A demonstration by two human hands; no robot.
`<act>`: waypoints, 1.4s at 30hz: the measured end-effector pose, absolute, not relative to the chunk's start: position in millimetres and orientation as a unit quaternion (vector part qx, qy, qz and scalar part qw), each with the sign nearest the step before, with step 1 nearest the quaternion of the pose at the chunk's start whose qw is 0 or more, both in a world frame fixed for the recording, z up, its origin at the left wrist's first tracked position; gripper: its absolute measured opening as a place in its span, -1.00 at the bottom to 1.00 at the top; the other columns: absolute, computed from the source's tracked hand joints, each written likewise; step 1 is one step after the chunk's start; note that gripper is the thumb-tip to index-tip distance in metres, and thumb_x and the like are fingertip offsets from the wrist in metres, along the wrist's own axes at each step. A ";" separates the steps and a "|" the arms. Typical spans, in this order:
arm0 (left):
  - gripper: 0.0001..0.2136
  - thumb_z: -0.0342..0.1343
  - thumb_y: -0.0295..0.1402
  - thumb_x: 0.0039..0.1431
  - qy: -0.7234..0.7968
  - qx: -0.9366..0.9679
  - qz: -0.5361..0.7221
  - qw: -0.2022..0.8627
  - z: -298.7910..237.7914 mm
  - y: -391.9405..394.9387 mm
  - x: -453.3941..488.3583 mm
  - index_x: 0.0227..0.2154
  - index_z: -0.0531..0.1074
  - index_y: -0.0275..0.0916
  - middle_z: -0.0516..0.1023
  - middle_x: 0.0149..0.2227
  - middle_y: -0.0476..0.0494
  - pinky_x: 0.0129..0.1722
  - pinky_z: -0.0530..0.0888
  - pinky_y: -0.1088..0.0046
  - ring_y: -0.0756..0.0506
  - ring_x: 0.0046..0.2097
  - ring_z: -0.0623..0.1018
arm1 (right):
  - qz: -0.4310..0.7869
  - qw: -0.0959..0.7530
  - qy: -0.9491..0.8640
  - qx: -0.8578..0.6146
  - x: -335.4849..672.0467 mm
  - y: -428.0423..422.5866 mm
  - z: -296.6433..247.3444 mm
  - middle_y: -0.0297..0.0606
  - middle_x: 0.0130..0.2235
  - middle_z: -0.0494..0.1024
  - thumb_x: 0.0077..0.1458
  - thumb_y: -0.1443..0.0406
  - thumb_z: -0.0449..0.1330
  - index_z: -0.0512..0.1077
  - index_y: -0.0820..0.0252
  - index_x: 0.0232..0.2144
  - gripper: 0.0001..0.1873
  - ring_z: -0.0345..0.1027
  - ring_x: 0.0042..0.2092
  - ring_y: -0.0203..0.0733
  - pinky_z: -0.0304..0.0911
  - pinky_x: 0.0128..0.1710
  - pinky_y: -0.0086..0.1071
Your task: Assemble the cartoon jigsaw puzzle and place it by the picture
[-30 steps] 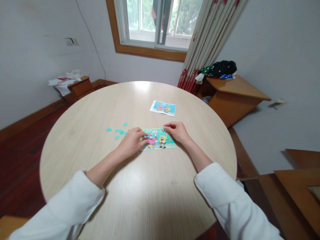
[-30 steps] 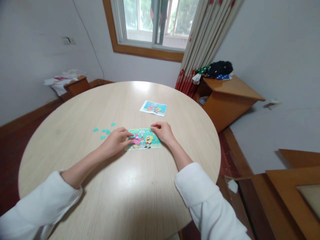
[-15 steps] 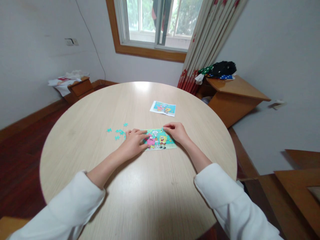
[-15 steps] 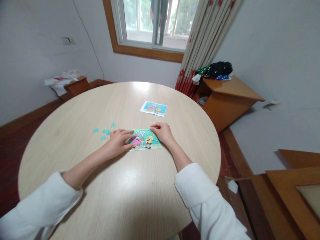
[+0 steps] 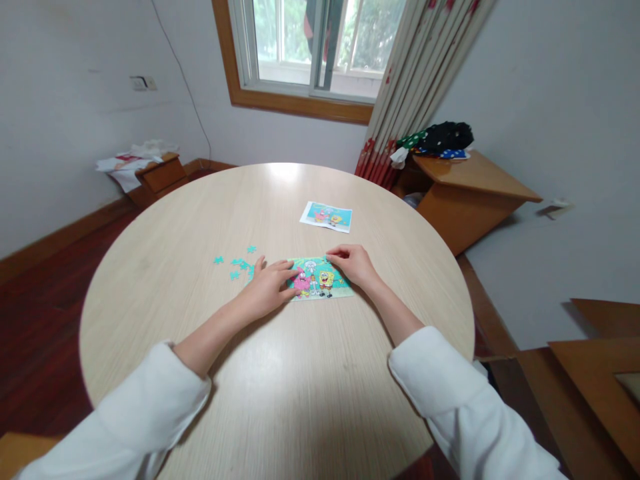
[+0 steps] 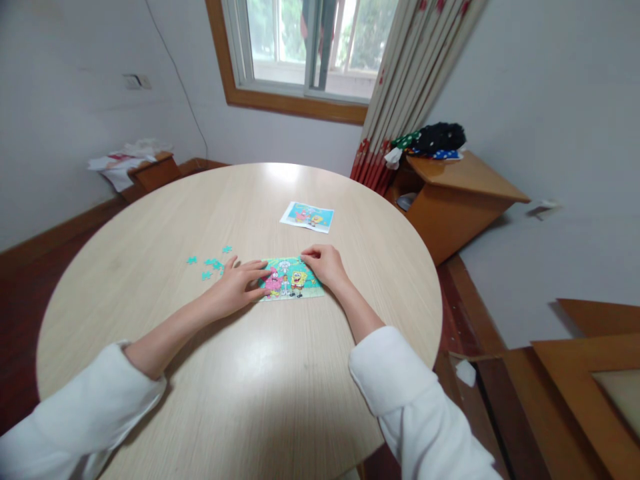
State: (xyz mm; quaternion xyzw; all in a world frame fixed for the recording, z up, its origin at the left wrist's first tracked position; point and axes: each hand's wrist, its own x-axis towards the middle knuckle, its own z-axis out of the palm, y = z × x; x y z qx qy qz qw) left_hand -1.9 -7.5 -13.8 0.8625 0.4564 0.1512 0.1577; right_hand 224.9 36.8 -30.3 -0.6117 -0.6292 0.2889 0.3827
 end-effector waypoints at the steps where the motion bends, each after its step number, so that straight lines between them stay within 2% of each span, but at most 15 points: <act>1: -0.72 0.04 -0.22 0.20 0.455 0.863 0.152 0.158 -13.9 -7.5 -1.8 -0.04 0.43 -0.07 0.45 0.06 -0.15 0.23 -0.17 -0.18 -0.23 0.18 0.33 | 0.285 0.382 -0.631 -0.612 224.9 36.7 -30.0 -0.23 -0.41 0.62 -0.09 0.37 0.26 0.57 0.24 -0.46 -0.91 0.45 -0.37 -0.22 0.29 -0.34 -0.40; 7: -0.73 0.06 -0.25 0.19 0.451 0.863 0.159 0.162 -14.1 -7.8 -1.3 -0.06 0.44 -0.08 0.49 0.00 -0.16 0.21 -0.13 -0.20 -0.23 0.15 0.36 | 0.269 0.377 -0.637 -0.616 224.9 36.4 -30.7 -0.25 -0.44 0.60 -0.10 0.35 0.26 0.56 0.22 -0.48 -0.92 0.43 -0.40 -0.23 0.27 -0.37 -0.40; 18: -0.71 0.06 -0.25 0.19 0.456 0.862 0.150 0.164 -12.4 -8.5 -0.2 -0.04 0.43 -0.10 0.45 0.06 -0.19 0.21 -0.16 -0.20 -0.24 0.18 0.32 | 0.255 0.372 -0.650 -0.611 223.9 36.4 -30.9 -0.27 -0.47 0.58 -0.10 0.35 0.24 0.56 0.23 -0.48 -0.91 0.39 -0.42 -0.26 0.24 -0.37 -0.41; 27: -0.73 0.06 -0.27 0.19 0.453 0.863 0.152 0.166 -9.8 -9.4 0.8 -0.06 0.44 -0.10 0.49 0.00 -0.17 0.20 -0.13 -0.22 -0.24 0.15 0.36 | 0.245 0.360 -0.654 -0.618 224.2 37.3 -31.0 -0.27 -0.48 0.58 -0.12 0.36 0.25 0.56 0.21 -0.51 -0.93 0.39 -0.44 -0.26 0.23 -0.40 -0.42; 42: -0.73 0.06 -0.24 0.18 0.453 0.862 0.151 0.169 -12.0 -7.3 0.1 -0.07 0.44 -0.09 0.46 0.04 -0.17 0.20 -0.15 -0.23 -0.25 0.17 0.33 | 0.261 0.357 -0.649 -0.619 220.3 34.7 -28.2 -0.31 -0.51 0.55 -0.14 0.36 0.25 0.50 0.21 -0.59 -0.94 0.34 -0.48 -0.30 0.22 -0.42 -0.43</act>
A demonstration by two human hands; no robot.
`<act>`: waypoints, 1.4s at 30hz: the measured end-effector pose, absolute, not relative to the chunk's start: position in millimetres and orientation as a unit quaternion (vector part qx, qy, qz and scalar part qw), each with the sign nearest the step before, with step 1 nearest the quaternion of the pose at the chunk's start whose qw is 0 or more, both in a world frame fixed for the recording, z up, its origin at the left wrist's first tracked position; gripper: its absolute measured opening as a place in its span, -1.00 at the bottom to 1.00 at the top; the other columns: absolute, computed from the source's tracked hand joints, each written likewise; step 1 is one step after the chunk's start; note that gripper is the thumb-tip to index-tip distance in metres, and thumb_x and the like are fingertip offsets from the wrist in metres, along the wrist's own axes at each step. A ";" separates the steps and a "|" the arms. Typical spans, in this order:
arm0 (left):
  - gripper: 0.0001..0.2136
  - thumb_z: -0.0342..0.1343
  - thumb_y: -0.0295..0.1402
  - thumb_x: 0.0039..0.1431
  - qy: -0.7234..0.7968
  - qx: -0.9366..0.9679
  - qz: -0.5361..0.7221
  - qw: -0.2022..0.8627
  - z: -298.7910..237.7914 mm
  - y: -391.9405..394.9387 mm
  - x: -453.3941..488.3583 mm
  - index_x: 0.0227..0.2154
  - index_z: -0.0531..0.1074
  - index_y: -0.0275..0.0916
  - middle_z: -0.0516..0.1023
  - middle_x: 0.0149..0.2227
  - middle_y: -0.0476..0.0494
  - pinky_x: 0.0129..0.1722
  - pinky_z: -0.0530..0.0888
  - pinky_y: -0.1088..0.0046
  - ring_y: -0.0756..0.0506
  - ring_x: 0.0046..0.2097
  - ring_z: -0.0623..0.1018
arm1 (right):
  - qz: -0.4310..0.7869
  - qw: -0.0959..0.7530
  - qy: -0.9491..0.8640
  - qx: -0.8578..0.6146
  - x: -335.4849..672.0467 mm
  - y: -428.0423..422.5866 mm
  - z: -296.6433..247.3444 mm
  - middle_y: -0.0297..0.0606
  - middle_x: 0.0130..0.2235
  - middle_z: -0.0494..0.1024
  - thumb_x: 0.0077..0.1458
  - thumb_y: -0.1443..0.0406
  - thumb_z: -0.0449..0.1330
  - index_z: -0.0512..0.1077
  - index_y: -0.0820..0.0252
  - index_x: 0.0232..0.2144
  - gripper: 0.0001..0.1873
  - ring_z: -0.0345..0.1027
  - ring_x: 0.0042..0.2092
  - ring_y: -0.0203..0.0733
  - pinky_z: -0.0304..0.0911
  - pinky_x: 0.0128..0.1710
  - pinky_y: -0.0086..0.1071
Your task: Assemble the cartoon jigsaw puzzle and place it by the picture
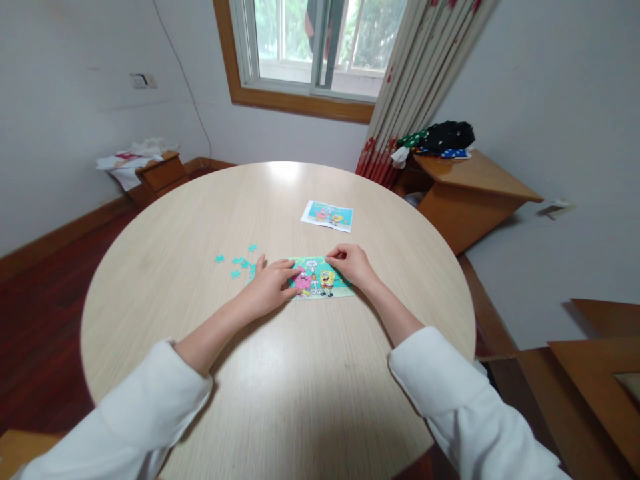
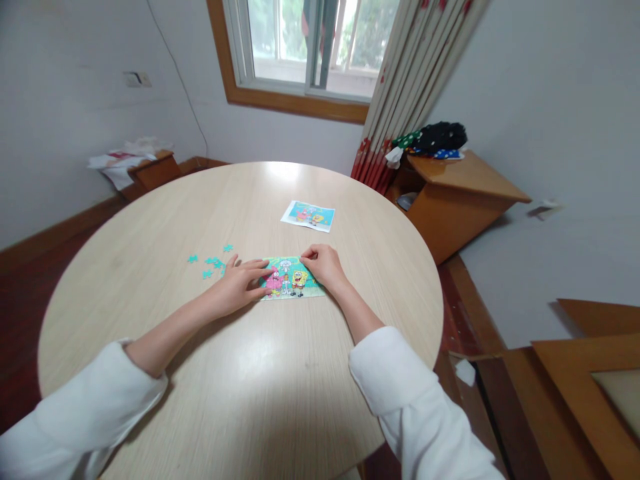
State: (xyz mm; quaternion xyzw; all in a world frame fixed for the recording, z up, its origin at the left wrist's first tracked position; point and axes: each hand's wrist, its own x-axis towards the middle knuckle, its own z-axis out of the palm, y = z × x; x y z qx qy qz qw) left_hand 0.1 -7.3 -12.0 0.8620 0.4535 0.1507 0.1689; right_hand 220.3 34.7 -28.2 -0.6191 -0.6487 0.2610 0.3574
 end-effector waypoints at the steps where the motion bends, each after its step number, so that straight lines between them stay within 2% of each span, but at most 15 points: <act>1: -0.73 0.06 -0.24 0.18 0.454 0.862 0.152 0.169 -12.4 -7.1 -0.1 -0.07 0.44 -0.09 0.46 0.05 -0.17 0.20 -0.16 -0.23 -0.25 0.17 0.33 | 0.259 0.358 -0.649 -0.619 220.1 34.7 -28.6 -0.31 -0.52 0.55 -0.14 0.36 0.25 0.49 0.21 -0.60 -0.94 0.34 -0.48 -0.30 0.21 -0.42 -0.42; 8: -0.76 0.03 -0.24 0.20 0.460 0.855 0.164 0.174 -12.5 -5.0 -1.5 -0.10 0.45 -0.09 0.45 0.08 -0.16 0.21 -0.21 -0.21 -0.23 0.18 0.34 | 0.288 0.414 -0.609 -0.612 224.3 35.7 -31.9 -0.33 -0.57 0.50 -0.15 0.28 0.24 0.50 0.24 -0.56 -0.89 0.27 -0.51 -0.32 0.15 -0.49 -0.44; 12: -0.80 -0.04 -0.34 0.21 0.475 0.837 0.211 0.173 -8.3 -1.8 -6.0 -0.19 0.47 -0.16 0.52 0.00 -0.16 0.23 -0.17 -0.16 -0.17 0.12 0.41 | 0.339 0.463 -0.566 -0.592 229.9 36.1 -29.4 -0.31 -0.54 0.50 -0.23 0.22 0.25 0.48 0.25 -0.55 -0.81 0.28 -0.49 -0.30 0.17 -0.47 -0.42; 16: -0.88 0.00 -0.38 0.15 0.528 0.785 0.291 0.141 -1.8 6.5 -16.8 -0.35 0.45 -0.21 0.57 -0.15 -0.13 0.22 0.03 -0.01 -0.14 -0.03 0.49 | 0.358 0.470 -0.555 -0.586 232.4 35.7 -26.5 -0.28 -0.50 0.51 -0.26 0.18 0.27 0.46 0.25 -0.56 -0.78 0.30 -0.44 -0.28 0.20 -0.40 -0.38; 19: -0.91 0.03 -0.36 0.09 0.576 0.737 0.327 0.135 3.1 16.0 -30.4 -0.45 0.40 -0.22 0.57 -0.28 -0.13 0.07 0.26 0.13 -0.14 -0.15 0.51 | 0.361 0.466 -0.557 -0.585 232.3 35.1 -25.7 -0.28 -0.50 0.51 -0.27 0.16 0.27 0.46 0.24 -0.56 -0.76 0.30 -0.43 -0.27 0.21 -0.39 -0.37; 22: -0.91 0.02 -0.35 0.06 0.617 0.689 0.354 0.138 5.5 28.2 -48.2 -0.50 0.34 -0.20 0.52 -0.37 -0.09 -0.06 0.34 0.24 -0.13 -0.23 0.50 | 0.371 0.470 -0.546 -0.586 231.4 34.1 -24.8 -0.29 -0.50 0.51 -0.28 0.19 0.28 0.46 0.24 -0.57 -0.78 0.30 -0.44 -0.28 0.20 -0.39 -0.38; 30: -0.90 -0.04 -0.34 0.06 0.706 0.570 0.403 0.122 -1.2 56.7 -94.5 -0.53 0.22 -0.17 0.35 -0.49 -0.02 -0.31 0.31 0.41 -0.06 -0.39 0.36 | 0.380 0.474 -0.540 -0.583 230.4 32.0 -22.3 -0.29 -0.51 0.51 -0.29 0.20 0.31 0.47 0.25 -0.57 -0.78 0.30 -0.44 -0.28 0.20 -0.39 -0.37; 42: -0.85 -0.03 -0.41 0.07 0.732 0.544 0.387 0.139 -4.1 61.5 -122.9 -0.58 0.21 -0.19 0.30 -0.54 0.01 -0.45 0.20 0.45 -0.02 -0.47 0.30 | 0.374 0.463 -0.550 -0.586 232.5 31.1 -23.6 -0.29 -0.50 0.51 -0.30 0.14 0.32 0.48 0.24 -0.57 -0.73 0.29 -0.44 -0.27 0.19 -0.38 -0.35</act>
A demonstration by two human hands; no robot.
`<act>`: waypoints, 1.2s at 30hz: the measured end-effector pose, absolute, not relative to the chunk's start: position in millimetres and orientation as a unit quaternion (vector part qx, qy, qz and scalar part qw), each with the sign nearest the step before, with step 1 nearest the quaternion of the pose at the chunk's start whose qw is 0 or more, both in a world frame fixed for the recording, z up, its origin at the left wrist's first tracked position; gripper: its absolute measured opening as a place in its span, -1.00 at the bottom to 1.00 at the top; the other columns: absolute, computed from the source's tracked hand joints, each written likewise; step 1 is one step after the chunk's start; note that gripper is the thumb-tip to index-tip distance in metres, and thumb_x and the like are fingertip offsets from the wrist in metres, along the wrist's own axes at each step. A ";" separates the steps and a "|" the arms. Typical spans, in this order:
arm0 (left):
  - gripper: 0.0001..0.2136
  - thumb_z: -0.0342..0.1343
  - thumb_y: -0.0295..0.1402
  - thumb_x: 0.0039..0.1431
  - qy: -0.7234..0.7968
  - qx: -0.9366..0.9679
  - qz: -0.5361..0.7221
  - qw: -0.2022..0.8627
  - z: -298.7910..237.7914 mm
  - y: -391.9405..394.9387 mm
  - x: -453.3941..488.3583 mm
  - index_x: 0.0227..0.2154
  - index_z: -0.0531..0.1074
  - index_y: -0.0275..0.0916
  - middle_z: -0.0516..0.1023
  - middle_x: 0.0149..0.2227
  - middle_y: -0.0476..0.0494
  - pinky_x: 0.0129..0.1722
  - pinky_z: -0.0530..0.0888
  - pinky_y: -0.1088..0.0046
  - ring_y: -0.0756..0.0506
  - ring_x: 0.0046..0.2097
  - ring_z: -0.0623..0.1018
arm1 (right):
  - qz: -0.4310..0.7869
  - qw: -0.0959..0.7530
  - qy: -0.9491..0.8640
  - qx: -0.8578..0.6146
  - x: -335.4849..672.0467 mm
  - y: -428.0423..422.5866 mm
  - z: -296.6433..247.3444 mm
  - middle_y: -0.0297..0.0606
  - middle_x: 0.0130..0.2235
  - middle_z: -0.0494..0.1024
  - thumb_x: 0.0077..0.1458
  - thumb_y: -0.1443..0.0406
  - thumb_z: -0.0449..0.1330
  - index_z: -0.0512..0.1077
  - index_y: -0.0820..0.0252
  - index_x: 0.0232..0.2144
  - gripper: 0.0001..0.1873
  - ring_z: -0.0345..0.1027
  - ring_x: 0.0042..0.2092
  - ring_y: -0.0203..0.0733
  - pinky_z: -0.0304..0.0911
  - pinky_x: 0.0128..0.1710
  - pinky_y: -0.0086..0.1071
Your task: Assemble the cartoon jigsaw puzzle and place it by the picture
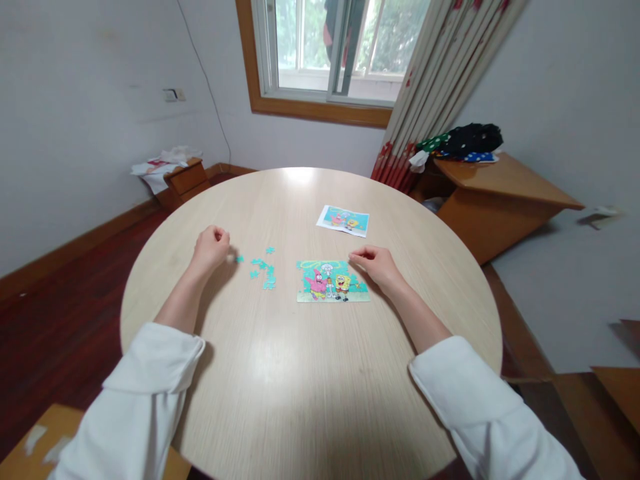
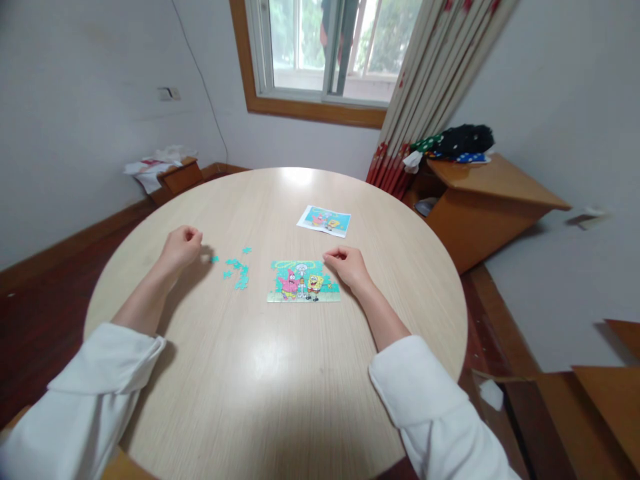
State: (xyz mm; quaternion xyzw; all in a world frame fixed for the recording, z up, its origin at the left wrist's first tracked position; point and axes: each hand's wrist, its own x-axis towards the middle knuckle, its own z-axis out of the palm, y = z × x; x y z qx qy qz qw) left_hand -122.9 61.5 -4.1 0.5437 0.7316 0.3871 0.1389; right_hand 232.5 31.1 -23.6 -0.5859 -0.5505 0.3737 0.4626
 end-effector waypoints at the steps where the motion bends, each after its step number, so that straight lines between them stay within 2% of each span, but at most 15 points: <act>1: -0.85 -0.03 -0.41 0.07 0.732 0.545 0.382 0.144 -4.3 61.3 -124.5 -0.58 0.21 -0.19 0.30 -0.54 0.01 -0.46 0.19 0.46 -0.02 -0.47 0.30 | 0.374 0.462 -0.552 -0.585 232.6 31.1 -23.7 -0.29 -0.50 0.51 -0.30 0.13 0.31 0.47 0.23 -0.57 -0.72 0.29 -0.44 -0.27 0.19 -0.38 -0.35; 11: -0.86 0.00 -0.43 0.06 0.740 0.555 0.331 0.188 -4.3 58.2 -123.2 -0.58 0.26 -0.22 0.34 -0.55 0.00 -0.47 0.21 0.47 -0.01 -0.50 0.31 | 0.373 0.458 -0.554 -0.587 235.1 32.8 -26.0 -0.27 -0.49 0.52 -0.32 0.11 0.32 0.48 0.24 -0.57 -0.70 0.32 -0.42 -0.24 0.22 -0.37 -0.33; 26: -0.93 0.02 -0.37 -0.03 0.719 0.593 0.318 0.173 -13.7 60.4 -118.4 -0.56 0.31 -0.23 0.39 -0.56 -0.04 -0.46 0.28 0.49 -0.04 -0.44 0.39 | 0.379 0.464 -0.548 -0.584 233.8 32.5 -25.5 -0.26 -0.48 0.53 -0.34 0.12 0.33 0.48 0.23 -0.58 -0.71 0.33 -0.40 -0.22 0.23 -0.34 -0.32; 36: -0.75 0.04 -0.21 0.05 0.715 0.593 0.342 0.143 -9.7 59.3 -114.4 -0.63 0.21 -0.20 0.30 -0.60 0.01 -0.48 0.20 0.47 -0.01 -0.50 0.31 | 0.378 0.459 -0.550 -0.586 233.1 32.0 -23.6 -0.26 -0.48 0.53 -0.32 0.13 0.33 0.48 0.22 -0.58 -0.72 0.33 -0.40 -0.22 0.23 -0.35 -0.32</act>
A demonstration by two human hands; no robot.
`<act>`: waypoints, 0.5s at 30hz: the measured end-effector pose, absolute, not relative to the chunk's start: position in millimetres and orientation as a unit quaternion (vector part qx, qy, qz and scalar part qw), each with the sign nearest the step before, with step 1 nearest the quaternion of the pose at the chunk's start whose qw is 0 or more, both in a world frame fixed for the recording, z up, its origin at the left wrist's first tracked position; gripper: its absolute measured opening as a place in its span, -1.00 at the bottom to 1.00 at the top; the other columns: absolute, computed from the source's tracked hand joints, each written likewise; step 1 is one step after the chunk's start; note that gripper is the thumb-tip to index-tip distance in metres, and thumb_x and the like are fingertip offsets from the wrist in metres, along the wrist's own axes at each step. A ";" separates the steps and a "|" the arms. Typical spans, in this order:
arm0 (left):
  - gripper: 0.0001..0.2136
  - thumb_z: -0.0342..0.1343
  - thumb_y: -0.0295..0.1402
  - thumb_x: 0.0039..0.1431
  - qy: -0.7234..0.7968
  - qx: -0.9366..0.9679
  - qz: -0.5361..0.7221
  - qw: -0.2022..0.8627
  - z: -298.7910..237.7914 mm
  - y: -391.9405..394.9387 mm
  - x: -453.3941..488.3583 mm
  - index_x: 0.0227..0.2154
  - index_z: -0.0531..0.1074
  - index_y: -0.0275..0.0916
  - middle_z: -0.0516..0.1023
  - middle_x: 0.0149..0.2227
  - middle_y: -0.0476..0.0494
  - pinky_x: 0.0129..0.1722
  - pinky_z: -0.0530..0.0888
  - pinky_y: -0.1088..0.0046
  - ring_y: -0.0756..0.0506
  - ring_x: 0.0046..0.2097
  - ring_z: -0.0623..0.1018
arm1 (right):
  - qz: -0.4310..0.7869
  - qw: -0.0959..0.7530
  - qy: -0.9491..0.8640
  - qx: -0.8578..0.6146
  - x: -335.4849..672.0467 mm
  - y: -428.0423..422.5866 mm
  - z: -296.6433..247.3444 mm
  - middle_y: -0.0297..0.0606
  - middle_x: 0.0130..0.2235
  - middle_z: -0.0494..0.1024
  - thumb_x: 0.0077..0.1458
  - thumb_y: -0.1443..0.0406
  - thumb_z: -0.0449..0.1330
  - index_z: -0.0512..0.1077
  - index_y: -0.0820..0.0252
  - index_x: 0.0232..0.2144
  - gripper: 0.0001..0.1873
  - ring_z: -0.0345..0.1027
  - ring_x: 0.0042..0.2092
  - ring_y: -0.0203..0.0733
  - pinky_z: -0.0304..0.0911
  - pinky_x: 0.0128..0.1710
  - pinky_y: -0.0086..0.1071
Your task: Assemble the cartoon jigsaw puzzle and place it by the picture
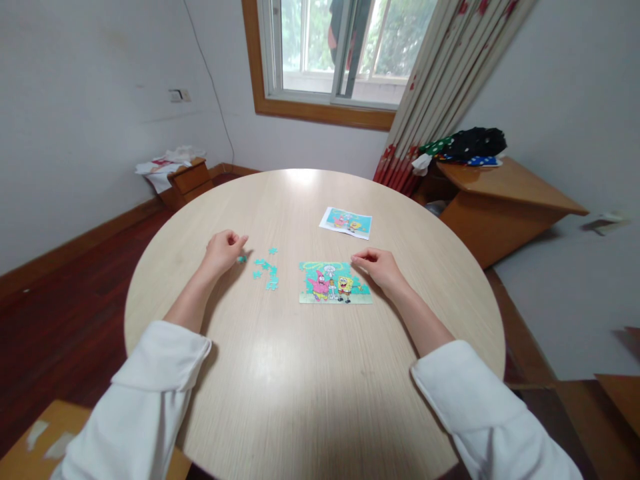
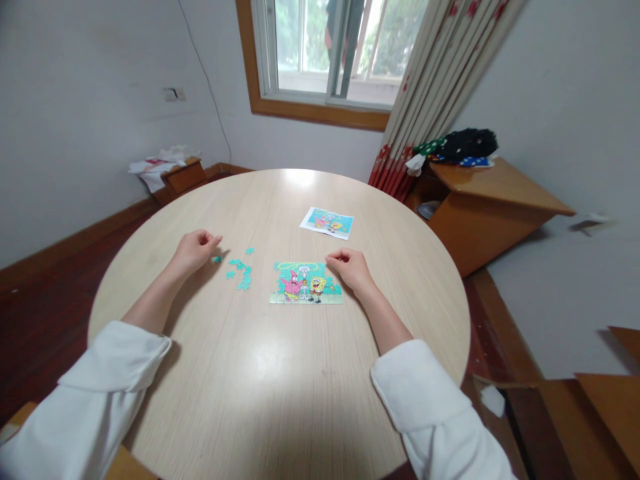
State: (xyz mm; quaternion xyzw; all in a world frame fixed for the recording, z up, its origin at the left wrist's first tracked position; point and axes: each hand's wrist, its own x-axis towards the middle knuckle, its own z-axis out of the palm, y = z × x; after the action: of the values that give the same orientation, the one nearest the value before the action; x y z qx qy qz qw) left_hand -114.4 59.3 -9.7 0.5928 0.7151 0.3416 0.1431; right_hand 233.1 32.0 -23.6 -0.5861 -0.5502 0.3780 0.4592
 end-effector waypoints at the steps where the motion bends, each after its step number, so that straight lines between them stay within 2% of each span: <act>1: -0.74 0.04 -0.21 0.05 0.713 0.595 0.343 0.142 -9.1 59.1 -113.9 -0.63 0.20 -0.20 0.30 -0.61 0.02 -0.48 0.20 0.47 -0.01 -0.50 0.30 | 0.378 0.459 -0.551 -0.586 233.1 31.8 -23.4 -0.26 -0.48 0.53 -0.32 0.13 0.33 0.48 0.22 -0.57 -0.72 0.33 -0.40 -0.22 0.23 -0.35 -0.32; 15: -0.72 0.02 -0.21 0.10 0.723 0.594 0.328 0.132 -6.9 58.4 -113.9 -0.64 0.19 -0.20 0.28 -0.61 0.02 -0.47 0.18 0.47 -0.01 -0.50 0.28 | 0.368 0.450 -0.563 -0.588 233.3 30.7 -23.1 -0.27 -0.49 0.52 -0.30 0.10 0.31 0.47 0.23 -0.57 -0.70 0.32 -0.42 -0.23 0.21 -0.36 -0.33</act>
State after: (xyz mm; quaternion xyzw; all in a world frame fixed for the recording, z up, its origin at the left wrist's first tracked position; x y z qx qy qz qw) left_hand -113.9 58.4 -6.9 0.5940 0.7226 0.3279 0.1321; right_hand 233.3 30.7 -23.1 -0.5878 -0.5629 0.3679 0.4498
